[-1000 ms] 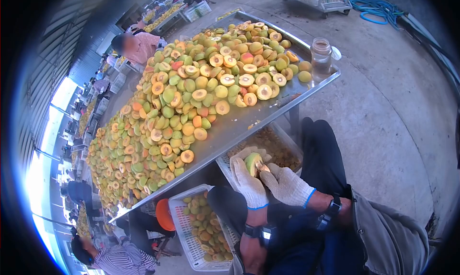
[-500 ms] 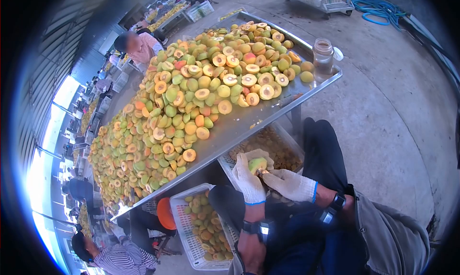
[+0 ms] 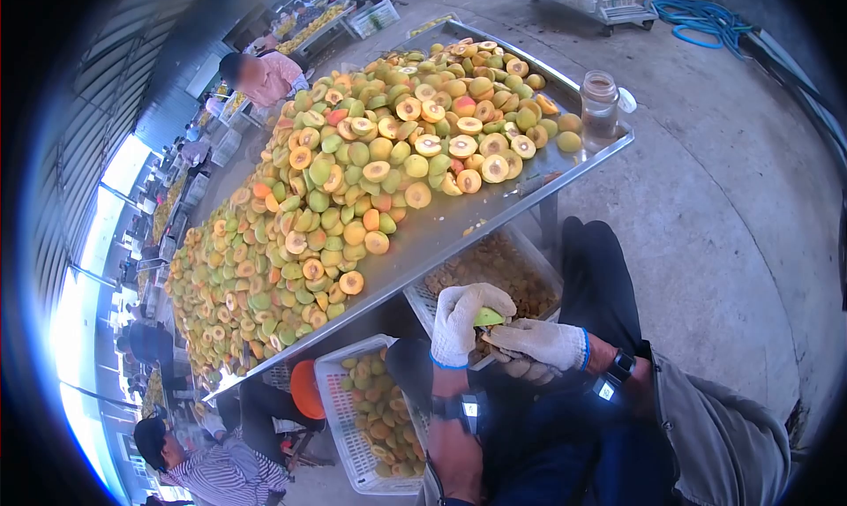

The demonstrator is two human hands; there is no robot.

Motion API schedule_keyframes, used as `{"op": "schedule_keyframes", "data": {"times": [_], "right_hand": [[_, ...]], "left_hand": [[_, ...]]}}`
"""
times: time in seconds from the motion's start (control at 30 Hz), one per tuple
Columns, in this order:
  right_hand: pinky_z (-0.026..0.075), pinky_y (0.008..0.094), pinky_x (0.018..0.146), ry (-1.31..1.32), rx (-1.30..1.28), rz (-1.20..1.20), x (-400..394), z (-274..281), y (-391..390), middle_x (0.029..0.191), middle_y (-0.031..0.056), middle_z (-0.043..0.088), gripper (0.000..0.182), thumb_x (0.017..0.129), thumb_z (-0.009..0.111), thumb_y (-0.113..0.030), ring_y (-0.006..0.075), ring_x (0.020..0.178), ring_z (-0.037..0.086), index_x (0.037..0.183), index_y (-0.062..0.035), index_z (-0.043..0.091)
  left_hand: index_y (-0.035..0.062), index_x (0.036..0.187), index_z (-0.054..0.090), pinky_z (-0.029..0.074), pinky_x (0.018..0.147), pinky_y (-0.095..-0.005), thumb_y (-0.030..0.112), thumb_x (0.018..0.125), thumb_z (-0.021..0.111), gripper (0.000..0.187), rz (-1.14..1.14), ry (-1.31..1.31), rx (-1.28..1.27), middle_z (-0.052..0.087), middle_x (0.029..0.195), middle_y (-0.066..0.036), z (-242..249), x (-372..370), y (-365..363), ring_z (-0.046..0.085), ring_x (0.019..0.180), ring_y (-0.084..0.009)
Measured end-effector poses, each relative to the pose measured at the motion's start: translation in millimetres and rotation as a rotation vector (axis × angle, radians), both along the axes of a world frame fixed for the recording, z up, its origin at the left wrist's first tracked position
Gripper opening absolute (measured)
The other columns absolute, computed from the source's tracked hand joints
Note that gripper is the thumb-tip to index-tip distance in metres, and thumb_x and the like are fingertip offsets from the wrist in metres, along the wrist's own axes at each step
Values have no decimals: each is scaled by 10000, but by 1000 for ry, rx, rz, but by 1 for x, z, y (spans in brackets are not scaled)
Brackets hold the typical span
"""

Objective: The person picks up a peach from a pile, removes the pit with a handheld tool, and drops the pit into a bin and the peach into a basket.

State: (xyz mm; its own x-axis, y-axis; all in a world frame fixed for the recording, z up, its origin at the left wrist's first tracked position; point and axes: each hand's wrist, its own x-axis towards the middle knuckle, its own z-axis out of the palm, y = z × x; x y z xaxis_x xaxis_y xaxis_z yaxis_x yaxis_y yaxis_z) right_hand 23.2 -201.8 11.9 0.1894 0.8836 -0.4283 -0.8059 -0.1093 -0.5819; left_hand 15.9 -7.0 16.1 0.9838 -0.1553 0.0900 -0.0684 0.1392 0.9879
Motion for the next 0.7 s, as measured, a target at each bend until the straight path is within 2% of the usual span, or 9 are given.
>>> {"op": "schedule_keyframes", "data": {"times": [0.07, 0.2, 0.33, 0.43, 0.53, 0.57, 0.6, 0.63, 0.7], "right_hand": [[276, 184, 351, 29, 42, 16, 2, -2, -3, 622, -92, 424, 406, 1070, 540, -521, 5, 430, 360, 933, -141, 583], [257, 182, 350, 22, 13, 63, 11, 6, -7, 607, -103, 379, 400, 1079, 532, -509, -2, 424, 327, 901, -152, 568], [253, 181, 350, 18, 13, 142, 18, -10, -7, 597, -107, 362, 413, 1083, 519, -514, -3, 423, 322, 867, -163, 555], [256, 181, 356, 52, 79, 176, 21, -17, -9, 591, -112, 351, 416, 1087, 505, -518, -1, 427, 323, 862, -173, 553], [259, 186, 363, -1, 38, 170, 22, -11, -9, 587, -114, 368, 443, 1074, 510, -554, 4, 432, 337, 836, -183, 553], [259, 186, 363, -1, 36, 173, 24, -14, -8, 587, -114, 368, 443, 1074, 510, -554, 4, 432, 337, 836, -183, 553], [261, 191, 364, -119, -22, 175, 26, -18, -7, 596, -111, 395, 452, 1063, 518, -572, 4, 436, 351, 836, -184, 568], [264, 195, 365, -238, -80, 177, 29, -20, -5, 605, -108, 421, 463, 1052, 526, -591, 5, 440, 365, 836, -186, 582], [282, 197, 374, -296, -119, 201, 34, -19, -3, 622, -100, 457, 470, 1044, 531, -604, 9, 452, 394, 862, -180, 618]], "left_hand": [[-63, 857, 753, 560, 769, -330, 315, 1021, 522, 472, -23, -1, -12, 758, 881, -147, -4, 2, 2, 720, 812, -221], [-61, 845, 747, 552, 802, -329, 260, 997, 521, 421, -89, -2, 46, 756, 887, -143, 0, 6, 1, 715, 848, -217], [-57, 824, 741, 545, 815, -332, 259, 988, 533, 413, -59, 59, 64, 749, 882, -140, 1, 3, -3, 709, 856, -215], [-58, 819, 736, 543, 813, -329, 267, 992, 532, 421, -39, 51, 10, 743, 880, -134, 0, 0, -6, 705, 847, -213], [-50, 812, 722, 542, 797, -338, 291, 1011, 527, 440, -37, -14, -6, 733, 868, -139, -6, -1, -10, 699, 824, -218], [-46, 819, 713, 544, 787, -345, 318, 1027, 524, 460, 40, 36, -134, 725, 858, -145, -13, -2, -13, 695, 812, -225], [-42, 825, 704, 546, 777, -352, 345, 1044, 521, 481, 115, 87, -261, 718, 849, -151, -19, -4, -15, 692, 799, -232], [-42, 825, 704, 546, 777, -352, 345, 1044, 521, 481, 116, 86, -260, 718, 849, -151, -22, -4, -16, 692, 799, -232], [-29, 849, 696, 558, 759, -375, 401, 1065, 514, 515, 290, 227, -399, 713, 843, -173, -29, -6, -20, 689, 783, -254]]}}
